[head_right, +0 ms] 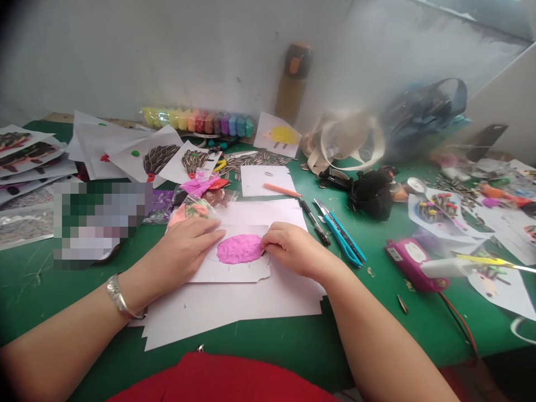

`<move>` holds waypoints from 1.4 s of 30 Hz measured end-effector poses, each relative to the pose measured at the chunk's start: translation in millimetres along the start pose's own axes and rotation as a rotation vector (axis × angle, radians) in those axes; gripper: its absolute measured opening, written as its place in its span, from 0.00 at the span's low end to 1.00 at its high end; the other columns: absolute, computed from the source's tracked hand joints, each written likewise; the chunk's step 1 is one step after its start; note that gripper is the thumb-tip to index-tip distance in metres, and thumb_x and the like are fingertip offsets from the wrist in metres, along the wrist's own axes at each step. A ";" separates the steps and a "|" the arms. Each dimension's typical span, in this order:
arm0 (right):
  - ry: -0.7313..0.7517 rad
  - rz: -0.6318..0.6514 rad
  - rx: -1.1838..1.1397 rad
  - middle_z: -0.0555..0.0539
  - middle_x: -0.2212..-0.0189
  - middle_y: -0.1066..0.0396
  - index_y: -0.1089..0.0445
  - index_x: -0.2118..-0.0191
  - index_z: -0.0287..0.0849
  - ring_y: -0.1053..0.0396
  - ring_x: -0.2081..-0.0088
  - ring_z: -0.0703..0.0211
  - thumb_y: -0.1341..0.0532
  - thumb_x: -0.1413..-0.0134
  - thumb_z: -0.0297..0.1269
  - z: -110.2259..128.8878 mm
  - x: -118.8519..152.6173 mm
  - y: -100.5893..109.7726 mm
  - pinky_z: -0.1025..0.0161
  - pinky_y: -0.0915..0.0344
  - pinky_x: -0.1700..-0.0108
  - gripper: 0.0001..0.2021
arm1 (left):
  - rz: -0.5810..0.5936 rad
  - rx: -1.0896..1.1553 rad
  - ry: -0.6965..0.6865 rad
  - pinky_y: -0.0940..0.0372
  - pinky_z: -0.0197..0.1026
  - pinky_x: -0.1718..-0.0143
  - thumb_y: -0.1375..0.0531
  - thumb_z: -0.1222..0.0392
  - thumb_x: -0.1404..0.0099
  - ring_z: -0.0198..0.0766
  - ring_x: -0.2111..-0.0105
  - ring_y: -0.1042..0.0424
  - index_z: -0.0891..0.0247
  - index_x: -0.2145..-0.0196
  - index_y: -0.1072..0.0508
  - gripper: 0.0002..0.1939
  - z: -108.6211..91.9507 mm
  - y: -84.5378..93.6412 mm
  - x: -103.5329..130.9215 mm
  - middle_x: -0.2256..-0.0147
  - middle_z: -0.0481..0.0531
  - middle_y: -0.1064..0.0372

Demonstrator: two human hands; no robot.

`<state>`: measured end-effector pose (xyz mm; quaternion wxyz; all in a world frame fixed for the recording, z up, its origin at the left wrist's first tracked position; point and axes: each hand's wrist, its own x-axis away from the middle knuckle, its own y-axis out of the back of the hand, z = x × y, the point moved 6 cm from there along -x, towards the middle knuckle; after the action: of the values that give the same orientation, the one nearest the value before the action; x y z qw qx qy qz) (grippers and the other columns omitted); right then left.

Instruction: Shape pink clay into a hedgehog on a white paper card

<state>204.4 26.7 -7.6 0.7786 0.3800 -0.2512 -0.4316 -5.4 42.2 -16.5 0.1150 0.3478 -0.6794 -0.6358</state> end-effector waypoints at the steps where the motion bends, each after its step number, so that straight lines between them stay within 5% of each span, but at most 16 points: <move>1: -0.008 -0.012 0.001 0.46 0.64 0.28 0.23 0.63 0.42 0.30 0.61 0.58 0.43 0.39 0.25 0.4 0.1 0.4 0.60 0.33 0.56 0.11 | 0.001 0.001 0.001 0.33 0.57 0.46 0.47 0.73 0.34 0.51 0.49 0.31 0.64 0.50 0.25 0.19 0.0 0.0 -0.1 0.47 0.61 0.29; 23: -0.066 -0.014 0.018 0.47 0.63 0.28 0.23 0.62 0.44 0.31 0.62 0.59 0.44 0.39 0.25 9.4 4.6 -0.2 0.62 0.35 0.59 0.12 | -0.005 0.027 0.016 0.33 0.56 0.46 0.47 0.72 0.34 0.50 0.49 0.31 0.63 0.51 0.25 0.18 -0.1 0.5 -1.0 0.48 0.60 0.29; 42: 0.042 -0.016 0.133 0.45 0.66 0.29 0.24 0.62 0.39 0.32 0.63 0.57 0.45 0.37 0.25 23.3 2.1 -11.1 0.62 0.37 0.61 0.12 | -0.013 0.005 -0.011 0.32 0.57 0.48 0.46 0.73 0.34 0.52 0.50 0.30 0.66 0.50 0.25 0.17 -1.5 1.4 -1.1 0.48 0.62 0.28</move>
<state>183.4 12.4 -2.8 0.7531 0.4419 -0.2600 -0.4123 -4.1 41.7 -14.6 0.1060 0.3490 -0.6794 -0.6367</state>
